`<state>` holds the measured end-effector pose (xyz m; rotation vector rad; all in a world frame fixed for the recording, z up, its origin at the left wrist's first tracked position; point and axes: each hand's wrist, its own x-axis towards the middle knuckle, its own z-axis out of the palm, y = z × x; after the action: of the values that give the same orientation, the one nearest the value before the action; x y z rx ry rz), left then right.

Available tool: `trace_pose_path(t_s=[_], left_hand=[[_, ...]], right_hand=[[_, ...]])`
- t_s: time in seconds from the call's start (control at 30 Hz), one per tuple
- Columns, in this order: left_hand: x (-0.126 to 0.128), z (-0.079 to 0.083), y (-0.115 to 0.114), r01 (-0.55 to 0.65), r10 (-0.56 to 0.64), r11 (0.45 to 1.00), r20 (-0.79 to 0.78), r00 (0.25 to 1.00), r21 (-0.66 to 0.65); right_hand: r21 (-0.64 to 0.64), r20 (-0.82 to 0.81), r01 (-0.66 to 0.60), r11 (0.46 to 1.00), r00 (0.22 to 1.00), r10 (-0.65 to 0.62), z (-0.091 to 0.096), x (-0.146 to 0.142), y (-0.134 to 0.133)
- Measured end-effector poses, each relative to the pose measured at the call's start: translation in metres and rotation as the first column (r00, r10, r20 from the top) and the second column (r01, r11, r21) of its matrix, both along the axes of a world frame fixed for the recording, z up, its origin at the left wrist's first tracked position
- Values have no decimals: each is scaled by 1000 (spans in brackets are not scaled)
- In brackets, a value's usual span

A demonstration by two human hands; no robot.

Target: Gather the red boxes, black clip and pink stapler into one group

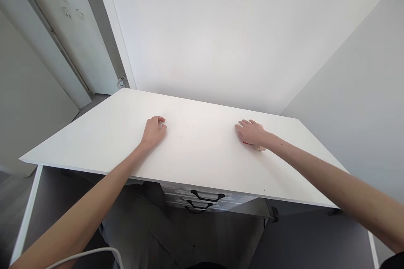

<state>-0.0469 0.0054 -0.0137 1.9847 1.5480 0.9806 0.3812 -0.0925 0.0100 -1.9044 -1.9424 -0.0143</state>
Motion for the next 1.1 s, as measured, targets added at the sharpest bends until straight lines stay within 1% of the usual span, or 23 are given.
trace_pose_path(t_s=[0.07, 0.1, 0.13, 0.17, 0.23, 0.27, 0.33, 0.4, 0.53, 0.7, 0.87, 0.93, 1.0, 1.07, 1.1], left_hand=[[0, 1, -1, 0, 0, 1000, 1, 1000, -2], [0, 1, -1, 0, 0, 1000, 1, 1000, -3], [0, 1, -1, -1, 1, 1000, 0, 1000, -3], [0, 2, -1, -3, 3, 1000, -2, 1000, -3], [2, 3, -1, -8, 8, 1000, -8, 1000, -2], [2, 4, -1, -10, 10, 1000, -11, 1000, -1], [3, 5, -2, -14, 14, 1000, -18, 1000, -1], [4, 7, -2, -15, 15, 1000, -23, 1000, -4], [3, 9, -2, -19, 18, 1000, -28, 999, -13], [2, 9, -3, -25, 25, 999, -29, 999, -21], [3, 10, -3, -33, 32, 999, -30, 999, -23], [4, 11, -3, -34, 33, 999, -31, 999, -20], [3, 12, -3, -34, 33, 999, -37, 999, -22], [3, 12, -3, -32, 30, 999, -45, 999, -27], [3, 12, -3, -31, 30, 999, -50, 998, -29]], right_hand=[[-39, 39, -15, 999, 999, 17, 4, 9, -19], [-20, 36, 35, 999, 999, -34, 4, 12, -30], [4, -11, 115, 993, 993, -115, 3, 15, -42], [19, -93, 207, 978, 974, -204, 0, 17, -54], [37, -290, 391, 920, 885, -365, -9, 18, -75], [20, -370, 437, 899, 839, -399, -15, 17, -82], [-4, -477, 488, 873, 766, -431, -26, 13, -91], [-13, -534, 498, 867, 730, -427, -34, 7, -92], [3, -564, 439, 899, 743, -361, -39, -2, -81], [1, -581, 444, 896, 730, -360, -39, 1, -68], [-24, -604, 431, 902, 713, -356, -44, 5, -66], [-40, -621, 411, 911, 704, -345, -46, 9, -66], [-60, -652, 414, 908, 673, -349, -45, 18, -61], [-76, -686, 463, 883, 618, -383, -40, 31, -49], [-71, -691, 485, 872, 607, -394, -36, 39, -42]])
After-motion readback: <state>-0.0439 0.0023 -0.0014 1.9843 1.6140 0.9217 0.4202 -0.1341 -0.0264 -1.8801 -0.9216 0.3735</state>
